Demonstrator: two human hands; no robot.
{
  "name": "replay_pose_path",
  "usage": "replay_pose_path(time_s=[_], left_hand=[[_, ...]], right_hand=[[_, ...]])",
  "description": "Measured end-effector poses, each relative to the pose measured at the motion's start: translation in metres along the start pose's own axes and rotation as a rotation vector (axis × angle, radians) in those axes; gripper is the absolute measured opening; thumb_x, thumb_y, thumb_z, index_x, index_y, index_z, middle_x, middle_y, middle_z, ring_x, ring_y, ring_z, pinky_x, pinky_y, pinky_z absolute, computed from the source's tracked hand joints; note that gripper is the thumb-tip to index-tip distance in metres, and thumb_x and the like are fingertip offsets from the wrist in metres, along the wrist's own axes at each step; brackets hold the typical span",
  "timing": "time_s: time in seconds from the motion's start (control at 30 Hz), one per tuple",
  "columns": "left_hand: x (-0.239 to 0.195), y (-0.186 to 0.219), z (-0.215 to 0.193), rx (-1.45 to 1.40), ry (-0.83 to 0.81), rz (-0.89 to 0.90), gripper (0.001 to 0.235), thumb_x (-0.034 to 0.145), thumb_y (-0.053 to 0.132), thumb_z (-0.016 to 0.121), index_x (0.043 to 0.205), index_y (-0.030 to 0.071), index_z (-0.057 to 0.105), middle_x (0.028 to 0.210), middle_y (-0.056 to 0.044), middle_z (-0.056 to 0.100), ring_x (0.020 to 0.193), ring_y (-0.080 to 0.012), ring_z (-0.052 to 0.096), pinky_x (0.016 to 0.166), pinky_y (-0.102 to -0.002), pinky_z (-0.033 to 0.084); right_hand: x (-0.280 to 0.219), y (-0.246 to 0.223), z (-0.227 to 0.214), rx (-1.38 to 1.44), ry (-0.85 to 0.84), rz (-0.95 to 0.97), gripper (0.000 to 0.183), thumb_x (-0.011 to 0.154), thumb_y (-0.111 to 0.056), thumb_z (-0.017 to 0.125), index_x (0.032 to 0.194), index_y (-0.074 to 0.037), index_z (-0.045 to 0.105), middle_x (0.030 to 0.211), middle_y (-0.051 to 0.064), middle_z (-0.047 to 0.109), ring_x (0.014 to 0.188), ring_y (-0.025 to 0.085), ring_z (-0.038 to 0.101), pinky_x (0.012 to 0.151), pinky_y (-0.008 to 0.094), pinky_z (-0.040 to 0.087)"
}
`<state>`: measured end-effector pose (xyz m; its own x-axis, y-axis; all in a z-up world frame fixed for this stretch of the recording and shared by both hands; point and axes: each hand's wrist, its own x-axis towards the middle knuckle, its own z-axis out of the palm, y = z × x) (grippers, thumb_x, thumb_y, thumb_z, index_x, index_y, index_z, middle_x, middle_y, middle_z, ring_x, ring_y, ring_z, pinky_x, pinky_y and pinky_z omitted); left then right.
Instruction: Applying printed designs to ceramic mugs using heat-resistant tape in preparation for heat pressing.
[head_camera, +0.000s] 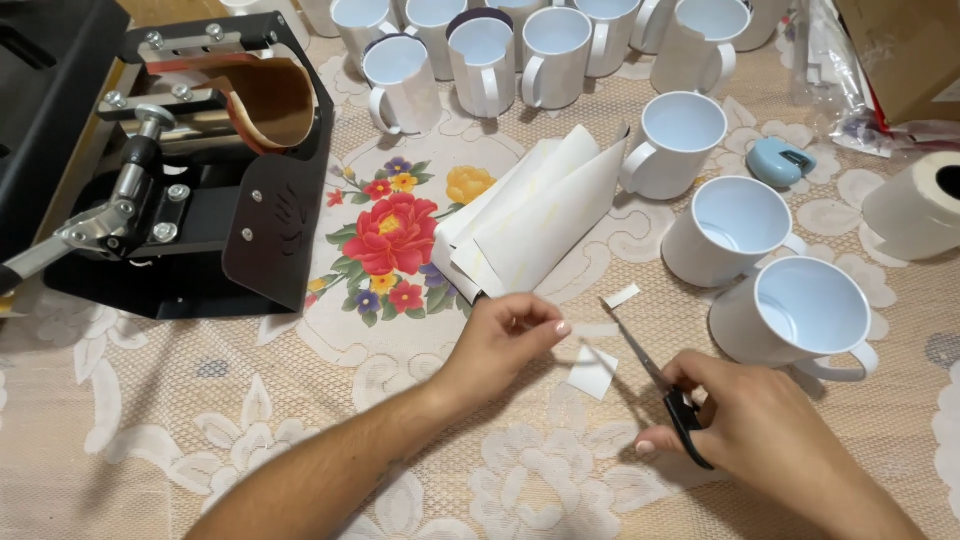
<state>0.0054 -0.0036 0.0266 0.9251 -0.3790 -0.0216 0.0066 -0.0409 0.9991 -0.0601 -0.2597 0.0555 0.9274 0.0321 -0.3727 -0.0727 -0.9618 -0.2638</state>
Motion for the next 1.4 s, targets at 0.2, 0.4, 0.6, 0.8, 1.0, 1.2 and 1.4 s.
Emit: replay_pose_path(time_s=[0.2, 0.4, 0.6, 0.8, 1.0, 1.2, 1.4], left_hand=[[-0.027, -0.023, -0.009, -0.384, 0.021, -0.145, 0.008, 0.09, 0.01, 0.074, 0.091, 0.003, 0.072, 0.073, -0.006, 0.068, 0.061, -0.0128, 0.06, 0.054, -0.024, 0.05], [-0.03, -0.038, -0.01, -0.429, 0.035, -0.174, 0.012, 0.087, 0.015, 0.078, 0.09, 0.004, 0.073, 0.073, -0.005, 0.07, 0.062, -0.0107, 0.061, 0.054, -0.024, 0.051], [-0.032, -0.04, -0.01, -0.504, -0.007, -0.174, 0.01, 0.088, 0.006, 0.076, 0.095, 0.0, 0.073, 0.075, -0.009, 0.07, 0.06, -0.0138, 0.062, 0.055, -0.026, 0.055], [-0.037, -0.036, -0.008, -0.56, -0.083, -0.236, 0.011, 0.09, 0.005, 0.074, 0.098, -0.001, 0.072, 0.087, -0.017, 0.075, 0.07, -0.0158, 0.07, 0.068, -0.025, 0.06], [-0.042, -0.032, -0.006, -0.483, -0.161, -0.2, 0.012, 0.09, 0.01, 0.074, 0.096, 0.0, 0.072, 0.084, -0.014, 0.075, 0.066, -0.0121, 0.066, 0.064, -0.023, 0.057], [-0.047, -0.026, -0.003, -0.451, -0.269, -0.179, 0.016, 0.092, 0.015, 0.075, 0.096, 0.0, 0.072, 0.083, -0.012, 0.074, 0.064, -0.0128, 0.065, 0.062, -0.024, 0.055], [-0.042, -0.032, -0.005, -0.482, -0.359, -0.209, 0.016, 0.095, 0.013, 0.071, 0.099, -0.002, 0.071, 0.089, -0.016, 0.075, 0.069, -0.0153, 0.068, 0.056, -0.023, 0.054]], right_hand=[[-0.002, 0.006, 0.015, -0.056, 0.179, -0.031, 0.059, 0.048, -0.074, 0.09, 0.093, -0.039, 0.076, 0.098, -0.028, 0.076, 0.087, 0.012, 0.076, 0.076, 0.036, 0.059], [-0.005, 0.0, 0.016, -0.19, 0.085, 0.104, 0.068, 0.056, -0.081, 0.08, 0.112, -0.043, 0.071, 0.112, -0.015, 0.06, 0.087, 0.022, 0.075, 0.078, 0.04, 0.06], [0.018, 0.0, 0.022, 0.201, 0.02, 0.254, 0.077, 0.06, -0.043, 0.103, 0.116, -0.02, 0.055, 0.075, -0.001, 0.059, 0.073, 0.017, 0.064, 0.067, 0.03, 0.044], [0.01, -0.003, 0.016, 0.336, -0.072, 0.178, 0.04, 0.073, -0.015, 0.092, 0.101, -0.017, 0.064, 0.062, -0.001, 0.061, 0.058, 0.013, 0.056, 0.061, 0.028, 0.042], [-0.003, -0.031, 0.021, 0.492, 0.384, -0.358, 0.035, 0.072, -0.032, 0.082, 0.102, -0.017, 0.075, 0.099, -0.004, 0.077, 0.073, 0.008, 0.072, 0.061, 0.02, 0.066], [0.006, -0.05, 0.042, 0.627, 0.402, -0.582, 0.021, 0.078, -0.026, 0.08, 0.095, -0.014, 0.079, 0.092, 0.001, 0.08, 0.089, 0.015, 0.074, 0.081, 0.029, 0.057], [0.003, -0.046, 0.043, 0.909, 0.124, -0.257, 0.029, 0.074, -0.021, 0.084, 0.101, -0.013, 0.079, 0.082, 0.002, 0.084, 0.08, 0.013, 0.078, 0.078, 0.028, 0.058]])
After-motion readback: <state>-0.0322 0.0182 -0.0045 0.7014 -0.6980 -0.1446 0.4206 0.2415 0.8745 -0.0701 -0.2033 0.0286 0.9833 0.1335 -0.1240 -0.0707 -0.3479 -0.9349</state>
